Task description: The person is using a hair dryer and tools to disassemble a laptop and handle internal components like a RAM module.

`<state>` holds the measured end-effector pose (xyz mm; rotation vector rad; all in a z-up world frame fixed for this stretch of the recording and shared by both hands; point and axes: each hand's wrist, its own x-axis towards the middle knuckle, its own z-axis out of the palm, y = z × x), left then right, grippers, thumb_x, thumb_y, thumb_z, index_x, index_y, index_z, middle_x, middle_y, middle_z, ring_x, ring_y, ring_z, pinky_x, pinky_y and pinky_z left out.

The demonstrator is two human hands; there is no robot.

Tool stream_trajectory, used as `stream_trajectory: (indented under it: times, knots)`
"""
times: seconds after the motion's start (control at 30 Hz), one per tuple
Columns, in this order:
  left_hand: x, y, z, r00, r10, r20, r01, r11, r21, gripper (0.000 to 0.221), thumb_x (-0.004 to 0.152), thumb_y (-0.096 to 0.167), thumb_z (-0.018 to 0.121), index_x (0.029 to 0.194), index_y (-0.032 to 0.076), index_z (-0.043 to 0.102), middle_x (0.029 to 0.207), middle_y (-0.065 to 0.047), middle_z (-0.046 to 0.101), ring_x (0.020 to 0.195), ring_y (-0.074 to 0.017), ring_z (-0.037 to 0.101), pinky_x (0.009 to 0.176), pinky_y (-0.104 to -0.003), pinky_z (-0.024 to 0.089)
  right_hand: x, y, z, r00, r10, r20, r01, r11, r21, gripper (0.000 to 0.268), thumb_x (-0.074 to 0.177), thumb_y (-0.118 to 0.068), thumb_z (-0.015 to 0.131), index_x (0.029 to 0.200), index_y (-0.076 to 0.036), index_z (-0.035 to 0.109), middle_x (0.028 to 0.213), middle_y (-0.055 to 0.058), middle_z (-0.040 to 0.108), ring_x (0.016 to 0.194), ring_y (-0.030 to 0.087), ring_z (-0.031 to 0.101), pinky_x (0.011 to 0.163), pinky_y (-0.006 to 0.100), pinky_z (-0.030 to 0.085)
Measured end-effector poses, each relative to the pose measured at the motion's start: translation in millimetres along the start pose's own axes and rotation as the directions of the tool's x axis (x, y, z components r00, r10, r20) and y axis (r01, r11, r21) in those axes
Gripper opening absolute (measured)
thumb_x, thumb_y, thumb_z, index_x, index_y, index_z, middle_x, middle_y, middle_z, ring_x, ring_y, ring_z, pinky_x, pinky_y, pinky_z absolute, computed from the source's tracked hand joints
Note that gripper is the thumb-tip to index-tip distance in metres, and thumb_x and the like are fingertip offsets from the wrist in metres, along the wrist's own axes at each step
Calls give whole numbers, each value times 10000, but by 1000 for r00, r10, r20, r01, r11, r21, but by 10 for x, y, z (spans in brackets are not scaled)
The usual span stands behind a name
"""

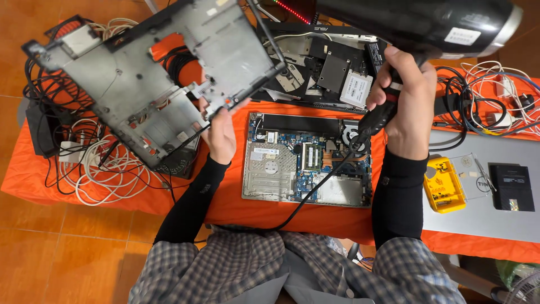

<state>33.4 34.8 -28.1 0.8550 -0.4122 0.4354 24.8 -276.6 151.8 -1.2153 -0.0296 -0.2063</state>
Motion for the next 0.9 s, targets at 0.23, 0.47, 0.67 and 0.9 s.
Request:
stream_trajectory:
  times: [0.23, 0.47, 0.67, 0.9]
  knots:
    - [179, 277, 197, 973, 157, -168, -150, 987, 57, 716, 1028, 129, 558, 1678, 90, 260, 1609, -151, 401, 1451, -246, 496, 1300, -554, 344, 175, 236, -12, 985, 170, 3, -169, 981, 95, 176, 1014, -182, 672, 903, -77, 583, 739, 2, 544, 551, 104, 509, 503, 283, 442]
    - [340, 291, -111, 897, 271, -350, -248, 962, 110, 393, 1072, 209, 518, 1365, -50, 485, 1410, -162, 565, 1381, -266, 537, 1292, -540, 361, 83, 327, 238, 953, 278, 123, -291, 952, 98, 137, 956, -149, 681, 1066, -78, 641, 799, -24, 561, 606, 74, 503, 563, 252, 438]
    - [738, 460, -378, 878, 394, -271, -413, 911, -12, 314, 1109, 224, 466, 1209, -41, 601, 1178, -130, 675, 1162, -238, 611, 1197, -489, 421, 62, 658, 463, 891, 354, 283, -412, 893, 182, 130, 957, -125, 692, 1071, -86, 644, 792, -54, 539, 616, 54, 482, 587, 233, 420]
    - [766, 928, 191, 891, 440, -113, -446, 894, -38, 379, 1117, 278, 475, 1274, -42, 604, 1232, -126, 686, 1160, -246, 620, 1076, -406, 450, 246, 1456, 1109, 823, 365, 435, -490, 843, 220, 137, 917, -156, 744, 861, -95, 636, 731, -50, 520, 620, 70, 505, 555, 243, 431]
